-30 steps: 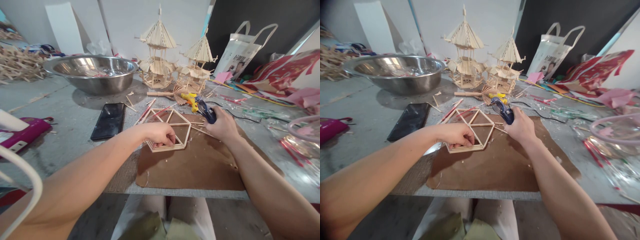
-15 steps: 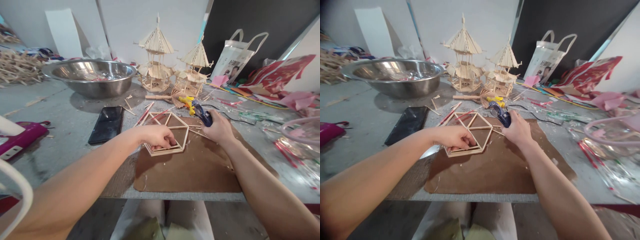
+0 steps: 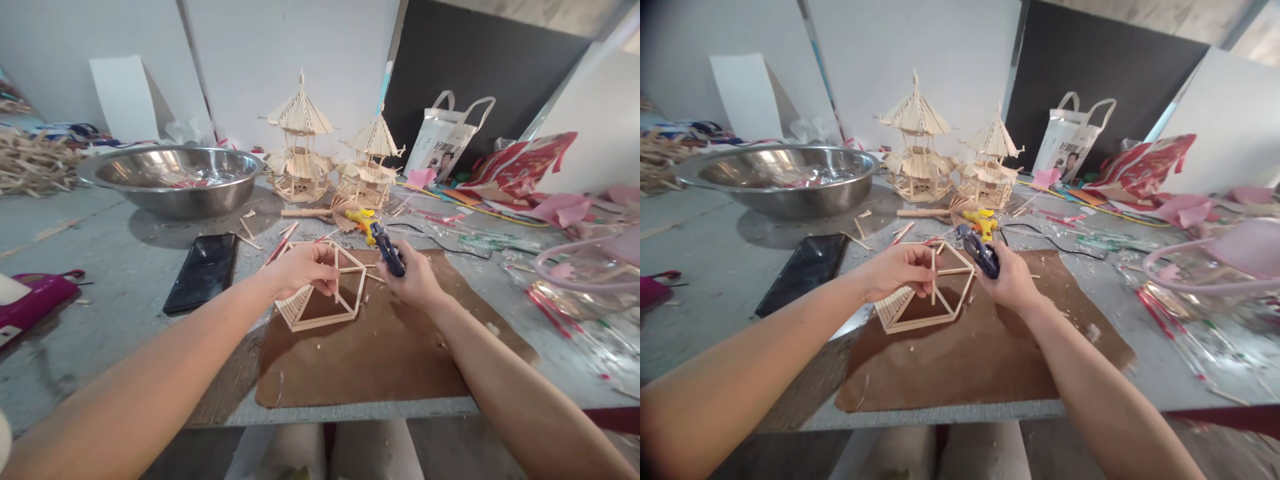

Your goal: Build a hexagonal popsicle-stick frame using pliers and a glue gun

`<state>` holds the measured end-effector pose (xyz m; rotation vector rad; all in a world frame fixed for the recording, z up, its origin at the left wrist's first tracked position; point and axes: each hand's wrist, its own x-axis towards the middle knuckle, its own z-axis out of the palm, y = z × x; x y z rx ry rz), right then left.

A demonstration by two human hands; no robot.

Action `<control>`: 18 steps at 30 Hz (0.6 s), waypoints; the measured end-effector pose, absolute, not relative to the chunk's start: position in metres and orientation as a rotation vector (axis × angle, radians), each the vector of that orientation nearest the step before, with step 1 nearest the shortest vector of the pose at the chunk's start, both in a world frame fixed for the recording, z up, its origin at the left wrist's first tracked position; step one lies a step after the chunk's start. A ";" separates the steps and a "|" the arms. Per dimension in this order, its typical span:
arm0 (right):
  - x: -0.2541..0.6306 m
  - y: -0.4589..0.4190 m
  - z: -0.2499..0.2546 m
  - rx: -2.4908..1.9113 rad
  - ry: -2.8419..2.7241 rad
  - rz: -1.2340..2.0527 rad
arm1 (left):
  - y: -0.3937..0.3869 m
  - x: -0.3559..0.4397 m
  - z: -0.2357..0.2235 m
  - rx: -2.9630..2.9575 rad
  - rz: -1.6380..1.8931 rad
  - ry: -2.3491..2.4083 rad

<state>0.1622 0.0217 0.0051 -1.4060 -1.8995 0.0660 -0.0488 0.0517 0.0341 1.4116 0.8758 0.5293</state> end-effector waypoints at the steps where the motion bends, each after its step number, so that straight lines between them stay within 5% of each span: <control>1: 0.160 0.020 0.005 -1.361 -1.912 0.115 | 0.052 -0.047 0.032 1.387 0.589 0.861; 18: 0.156 0.013 0.007 -1.121 -2.035 0.277 | 0.046 -0.040 0.025 1.350 0.864 0.798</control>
